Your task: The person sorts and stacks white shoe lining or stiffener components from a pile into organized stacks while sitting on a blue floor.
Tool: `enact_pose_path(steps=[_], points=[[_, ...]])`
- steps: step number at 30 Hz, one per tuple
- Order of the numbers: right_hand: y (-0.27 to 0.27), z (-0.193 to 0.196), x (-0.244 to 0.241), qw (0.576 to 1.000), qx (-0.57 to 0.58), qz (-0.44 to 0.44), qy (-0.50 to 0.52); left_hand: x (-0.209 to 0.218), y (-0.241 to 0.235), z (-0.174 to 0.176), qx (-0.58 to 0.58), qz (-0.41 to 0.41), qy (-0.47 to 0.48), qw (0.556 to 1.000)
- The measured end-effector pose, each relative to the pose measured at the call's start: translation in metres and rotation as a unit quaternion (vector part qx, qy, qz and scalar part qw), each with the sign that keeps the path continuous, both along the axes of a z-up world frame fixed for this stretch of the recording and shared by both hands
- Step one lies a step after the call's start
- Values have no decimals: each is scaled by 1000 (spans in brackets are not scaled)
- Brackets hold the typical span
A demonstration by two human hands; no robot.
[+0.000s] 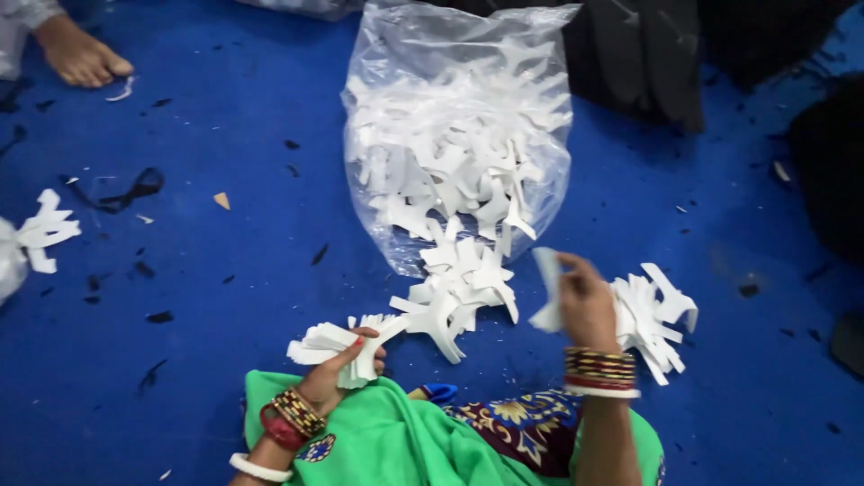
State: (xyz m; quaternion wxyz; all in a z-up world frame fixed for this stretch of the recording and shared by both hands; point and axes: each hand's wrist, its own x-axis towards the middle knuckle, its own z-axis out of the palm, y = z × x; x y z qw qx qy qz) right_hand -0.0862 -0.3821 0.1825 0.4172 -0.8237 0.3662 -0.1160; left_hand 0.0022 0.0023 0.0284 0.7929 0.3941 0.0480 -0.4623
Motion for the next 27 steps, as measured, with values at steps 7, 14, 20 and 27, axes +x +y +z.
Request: enact_pose_path(steps=[7, 14, 20, 27], points=[[-99, -15, -56, 987, -120, -88, 65, -1, -3, 12, 32, -2, -10, 999], [-12, -63, -12, 988, -128, 49, 76, -1, -5, 15, 26, -3, -22, 999], [97, -106, 22, 958, -131, 249, 61, -2, -2, 11, 4, 3, -27, 1000], [142, -69, 18, 925, -241, 285, 71, -2, -2, 5, -21, -2, -43, 999]])
